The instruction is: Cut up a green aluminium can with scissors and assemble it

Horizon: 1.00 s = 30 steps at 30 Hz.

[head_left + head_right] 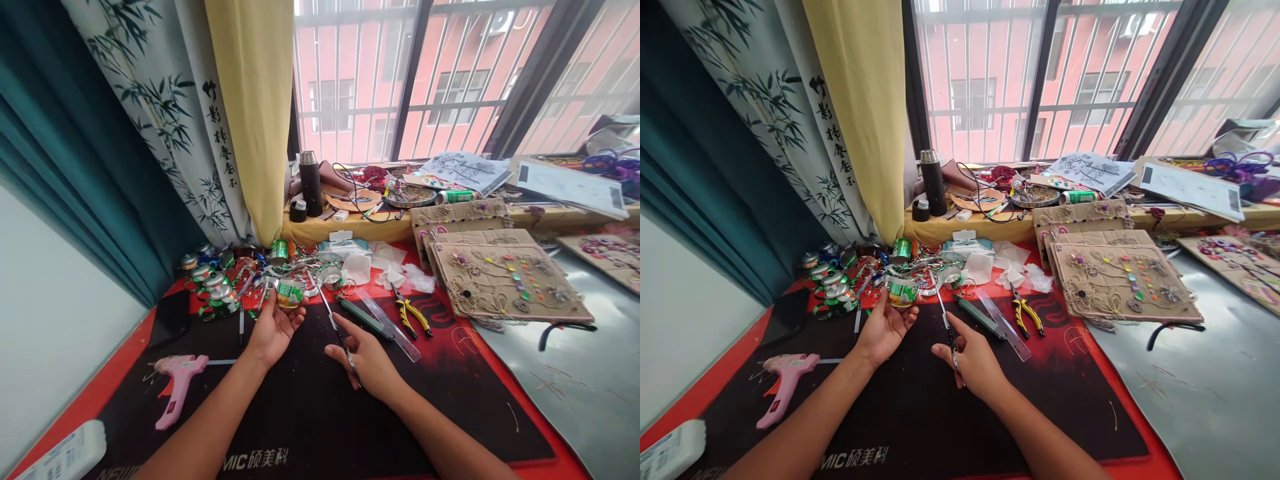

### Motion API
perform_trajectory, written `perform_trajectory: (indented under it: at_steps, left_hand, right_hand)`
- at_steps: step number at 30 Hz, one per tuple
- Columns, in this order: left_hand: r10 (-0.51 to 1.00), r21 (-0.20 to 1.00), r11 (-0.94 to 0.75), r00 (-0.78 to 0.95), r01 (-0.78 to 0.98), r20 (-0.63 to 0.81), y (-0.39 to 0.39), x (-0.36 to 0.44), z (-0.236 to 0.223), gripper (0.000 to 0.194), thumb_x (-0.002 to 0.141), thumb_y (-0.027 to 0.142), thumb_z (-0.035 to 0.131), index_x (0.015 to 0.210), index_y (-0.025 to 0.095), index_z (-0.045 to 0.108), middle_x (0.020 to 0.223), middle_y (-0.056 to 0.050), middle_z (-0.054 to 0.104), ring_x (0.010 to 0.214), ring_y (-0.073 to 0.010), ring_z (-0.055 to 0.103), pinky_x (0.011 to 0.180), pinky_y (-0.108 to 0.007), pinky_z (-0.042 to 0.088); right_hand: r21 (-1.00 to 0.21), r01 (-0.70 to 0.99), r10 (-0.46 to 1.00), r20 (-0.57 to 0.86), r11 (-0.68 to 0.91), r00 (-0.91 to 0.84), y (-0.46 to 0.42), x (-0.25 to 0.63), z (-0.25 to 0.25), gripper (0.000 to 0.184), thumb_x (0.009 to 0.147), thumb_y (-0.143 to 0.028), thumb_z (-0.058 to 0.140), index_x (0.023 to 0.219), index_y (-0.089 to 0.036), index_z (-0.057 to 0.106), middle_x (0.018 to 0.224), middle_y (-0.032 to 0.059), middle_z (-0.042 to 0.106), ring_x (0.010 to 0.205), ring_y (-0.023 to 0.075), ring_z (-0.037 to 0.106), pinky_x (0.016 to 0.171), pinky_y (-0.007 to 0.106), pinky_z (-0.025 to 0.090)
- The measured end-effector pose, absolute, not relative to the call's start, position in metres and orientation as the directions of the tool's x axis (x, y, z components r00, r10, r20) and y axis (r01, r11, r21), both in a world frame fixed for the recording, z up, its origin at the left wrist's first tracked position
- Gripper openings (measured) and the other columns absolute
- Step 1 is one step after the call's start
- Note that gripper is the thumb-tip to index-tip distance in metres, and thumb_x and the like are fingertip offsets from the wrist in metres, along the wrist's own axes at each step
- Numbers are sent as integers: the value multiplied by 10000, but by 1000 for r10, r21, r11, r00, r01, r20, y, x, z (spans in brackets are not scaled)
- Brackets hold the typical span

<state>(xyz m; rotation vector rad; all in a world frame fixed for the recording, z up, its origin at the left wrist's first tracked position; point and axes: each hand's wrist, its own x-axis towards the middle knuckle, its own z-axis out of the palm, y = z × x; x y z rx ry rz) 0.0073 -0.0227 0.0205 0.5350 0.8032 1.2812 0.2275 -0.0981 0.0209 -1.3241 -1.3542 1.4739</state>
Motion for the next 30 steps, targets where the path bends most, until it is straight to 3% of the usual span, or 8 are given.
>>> perform_trajectory:
  at_steps: [8,14,19,23,26,30]
  left_hand:
    - [953,703,282,109,-653,-282,-23,8,24,377,1080,458,600,993,131,766,884,-134,835,702,-175,784,661,-247,658]
    - [974,754,194,29,-628,-226,-24,10,18,175,919,337,838,961,191,750,960,-54,826,858,-189,793,802,-300,662]
    - [990,833,92,-42,-545,-137,-26,10,15,421,749,244,959,1122,244,763,1033,-6,775,911,-167,729,790,-265,586]
    - [994,959,-38,-105,-281,8,-27,9,14,564,751,327,947,1272,268,739,1147,-27,755,1073,-214,695,880,-287,532]
    - [992,983,-91,-103,-162,75,-27,9,12,589,763,380,931,1303,272,722,1235,-47,750,1169,-247,678,998,-332,503]
    - [985,983,-99,-155,-157,74,-24,7,9,606,772,447,920,1310,264,710,1199,-51,748,1070,-230,679,859,-305,515]
  right_hand:
    - [-970,143,951,-225,-198,-212,-99,227,21,872,913,-415,819,1679,-219,453,608,-125,439,341,72,446,315,174,293]
    - [-972,149,951,-211,-181,-225,-99,228,17,855,915,-409,807,1673,-213,462,593,-128,445,347,85,472,332,178,298]
    - [-974,137,953,-209,-182,-218,-100,227,17,872,914,-422,804,1683,-225,443,609,-125,448,351,86,466,345,188,312]
    - [-971,155,953,-211,-179,-218,-100,227,20,880,905,-426,821,1681,-237,451,629,-119,460,356,74,455,357,188,292]
    - [-969,174,954,-210,-174,-212,-101,227,20,874,909,-423,822,1680,-238,454,641,-114,468,362,71,462,366,185,295]
    - [-965,215,956,-197,-150,-217,-100,228,18,875,922,-432,822,1688,-249,439,674,-104,494,374,75,490,374,189,318]
